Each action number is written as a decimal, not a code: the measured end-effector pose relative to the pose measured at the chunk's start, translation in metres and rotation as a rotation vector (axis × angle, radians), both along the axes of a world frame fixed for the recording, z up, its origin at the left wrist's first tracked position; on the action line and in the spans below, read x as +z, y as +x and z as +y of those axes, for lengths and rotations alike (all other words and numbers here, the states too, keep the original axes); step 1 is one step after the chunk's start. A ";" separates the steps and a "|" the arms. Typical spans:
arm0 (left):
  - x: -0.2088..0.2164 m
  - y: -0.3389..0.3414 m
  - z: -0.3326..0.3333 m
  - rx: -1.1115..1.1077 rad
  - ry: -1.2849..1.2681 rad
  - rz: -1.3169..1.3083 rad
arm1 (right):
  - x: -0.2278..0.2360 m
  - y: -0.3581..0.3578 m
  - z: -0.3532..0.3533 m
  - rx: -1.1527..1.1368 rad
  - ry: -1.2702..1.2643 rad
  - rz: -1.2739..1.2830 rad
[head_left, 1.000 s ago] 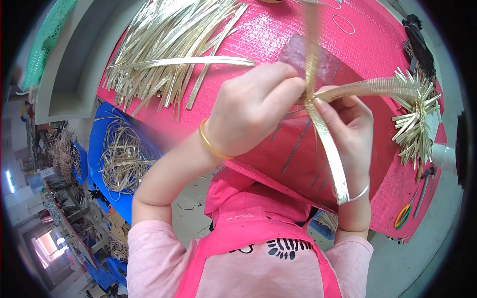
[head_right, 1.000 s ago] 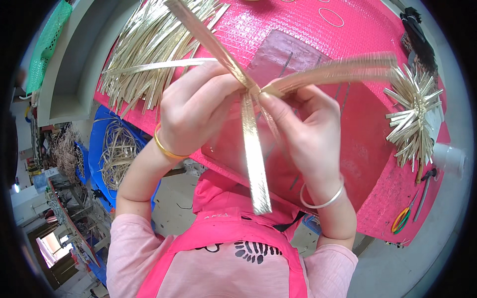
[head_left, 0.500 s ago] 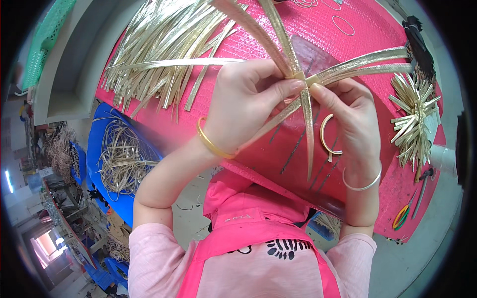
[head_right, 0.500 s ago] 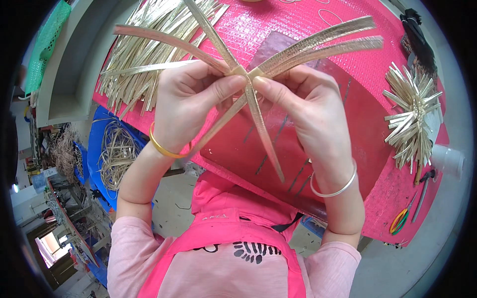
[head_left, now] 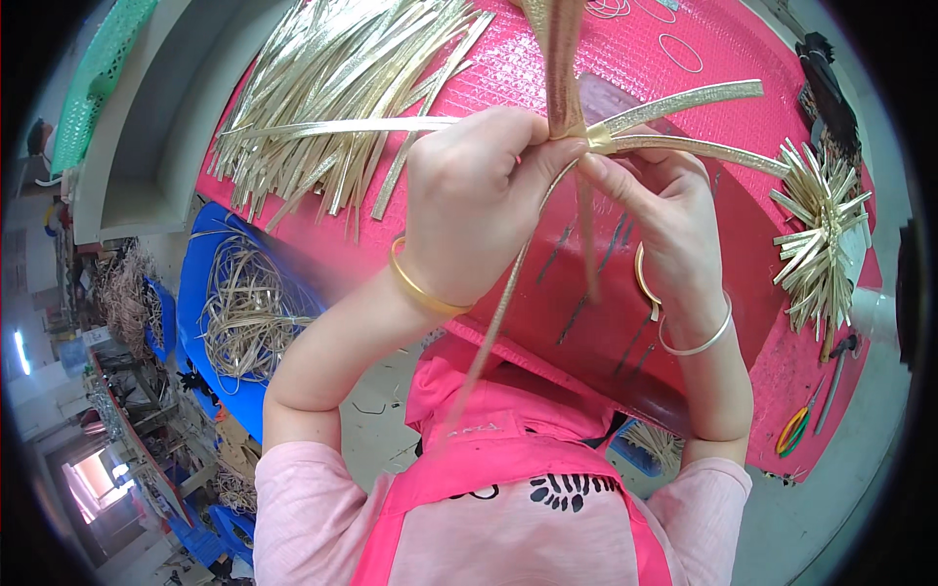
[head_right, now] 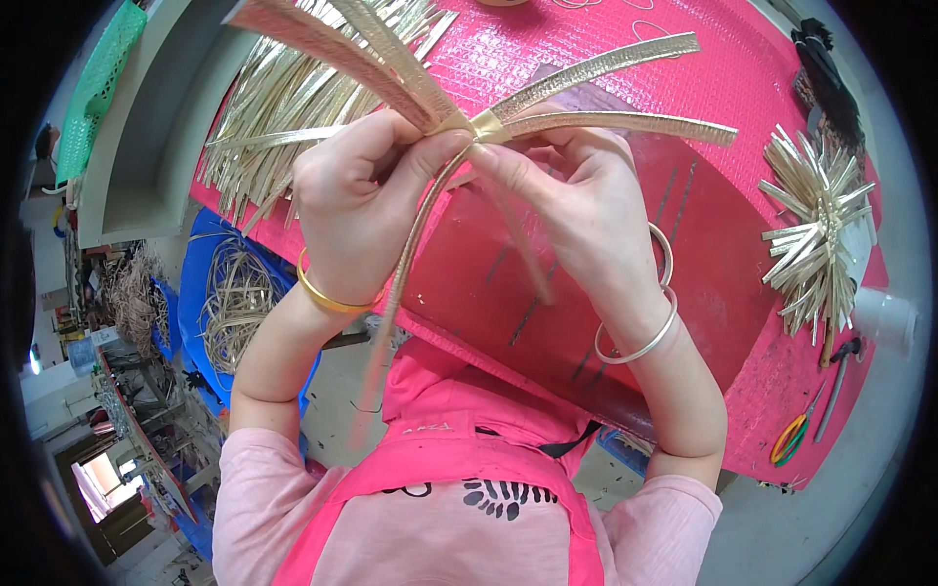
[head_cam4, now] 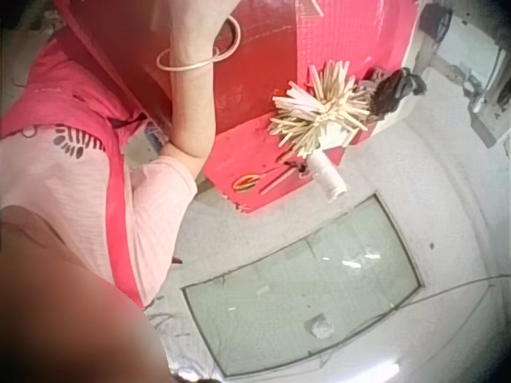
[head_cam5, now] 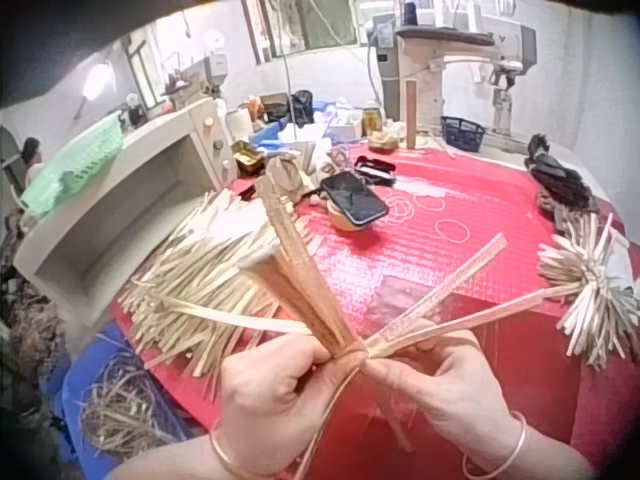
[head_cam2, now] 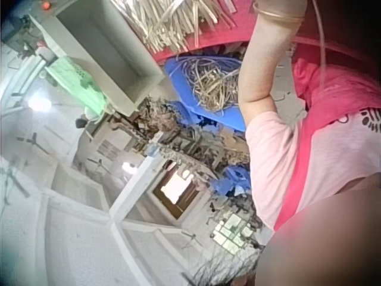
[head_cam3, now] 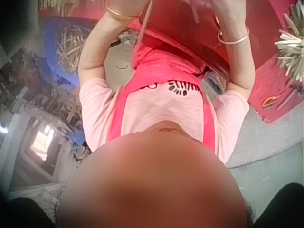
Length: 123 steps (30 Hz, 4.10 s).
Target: Weaving gold-colored strips to create a decorative star-shaped ornament.
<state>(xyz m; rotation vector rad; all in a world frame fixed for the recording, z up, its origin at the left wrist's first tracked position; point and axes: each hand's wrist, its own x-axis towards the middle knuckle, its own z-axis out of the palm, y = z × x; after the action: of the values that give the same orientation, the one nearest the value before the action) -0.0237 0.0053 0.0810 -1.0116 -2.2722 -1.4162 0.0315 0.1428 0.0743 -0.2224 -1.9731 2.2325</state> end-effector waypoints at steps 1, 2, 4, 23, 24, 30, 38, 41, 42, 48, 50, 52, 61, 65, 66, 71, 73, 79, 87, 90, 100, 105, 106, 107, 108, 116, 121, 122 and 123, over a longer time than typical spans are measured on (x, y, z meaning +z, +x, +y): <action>0.002 0.000 0.000 0.017 -0.090 0.083 | -0.002 -0.001 0.001 -0.022 0.215 0.101; 0.005 -0.001 0.000 0.034 -0.180 0.166 | -0.003 -0.002 0.002 -0.044 0.430 0.203; 0.009 -0.001 0.004 0.072 -0.240 0.212 | 0.005 -0.002 -0.003 -0.078 0.402 0.142; 0.014 -0.009 0.010 -0.215 0.292 -0.730 | 0.006 -0.004 0.005 -0.065 -0.115 0.113; 0.012 -0.014 0.003 -0.254 0.171 -0.703 | 0.008 -0.002 0.008 -0.013 -0.133 0.020; 0.024 -0.023 0.002 -0.466 -0.010 -0.970 | 0.000 0.002 0.024 0.102 -0.353 -0.151; 0.001 -0.014 0.003 -0.252 -0.262 -0.179 | -0.008 0.003 0.027 0.048 0.303 0.028; -0.001 0.000 0.005 -0.131 -0.340 0.307 | 0.004 0.002 0.038 0.237 0.016 -0.225; -0.004 0.003 0.006 -0.101 -0.317 0.309 | 0.002 0.005 0.035 0.271 -0.097 -0.218; -0.012 0.003 0.005 -0.164 0.093 -0.427 | -0.014 0.008 0.009 0.041 -0.092 -0.140; -0.001 0.003 0.000 -0.192 0.090 -0.681 | -0.017 0.008 0.008 0.041 -0.029 -0.008; 0.012 0.002 -0.004 -0.268 0.059 -0.981 | -0.025 0.012 0.006 0.027 -0.079 0.031; 0.012 -0.015 -0.017 -0.399 -0.088 -1.089 | -0.020 0.019 0.002 0.040 -0.229 -0.097; -0.002 -0.009 -0.021 -0.344 -0.018 -0.824 | -0.017 0.021 0.002 0.116 -0.327 -0.166; -0.005 -0.009 -0.021 -0.344 -0.017 -0.538 | -0.015 0.021 0.002 0.144 -0.479 -0.223; -0.003 0.001 -0.020 -0.291 -0.149 0.308 | -0.020 0.026 0.002 0.388 -0.835 -0.177; 0.002 0.014 -0.020 -0.204 -0.071 -0.397 | -0.018 0.026 -0.007 0.160 -0.675 -0.146; 0.018 0.014 -0.019 -0.357 0.103 -0.933 | -0.013 0.027 -0.013 0.023 -0.355 -0.069; 0.030 -0.014 -0.011 -0.358 -0.124 -1.186 | -0.018 0.013 -0.010 -0.285 0.832 0.490; 0.022 -0.021 -0.013 -0.444 -0.040 -1.360 | -0.031 0.006 -0.013 -0.357 0.840 0.613; 0.006 0.008 0.003 -0.244 0.241 -1.004 | -0.006 0.015 -0.006 -0.073 -0.170 -0.050; -0.004 -0.009 -0.008 -0.430 0.137 -1.232 | -0.004 0.015 0.003 0.013 -0.254 -0.224; -0.004 -0.010 -0.009 -0.423 0.089 -1.215 | 0.000 0.016 0.000 -0.018 -0.230 -0.242; -0.003 -0.010 -0.009 -0.417 0.041 -1.197 | -0.002 0.016 0.001 -0.017 -0.232 -0.243; -0.001 -0.011 -0.009 -0.420 0.039 -1.197 | -0.005 0.015 0.005 0.002 -0.236 -0.281; 0.000 -0.004 -0.005 -0.497 -0.005 -0.980 | -0.017 0.006 0.016 0.073 -0.206 -0.174; -0.001 -0.010 -0.016 -0.466 -0.070 -1.004 | -0.017 0.010 0.019 0.312 -0.499 -0.287; -0.002 -0.012 -0.017 -0.426 -0.107 -1.052 | -0.015 0.012 0.021 0.345 -0.284 -0.260; -0.002 -0.011 -0.017 -0.426 -0.108 -1.055 | -0.013 0.014 0.023 0.371 -0.070 -0.230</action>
<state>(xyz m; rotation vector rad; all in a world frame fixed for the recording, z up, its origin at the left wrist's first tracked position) -0.0346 -0.0119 0.0792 -0.9243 -2.9397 -2.4662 0.0455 0.1663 0.0617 -0.1345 -2.2090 2.6107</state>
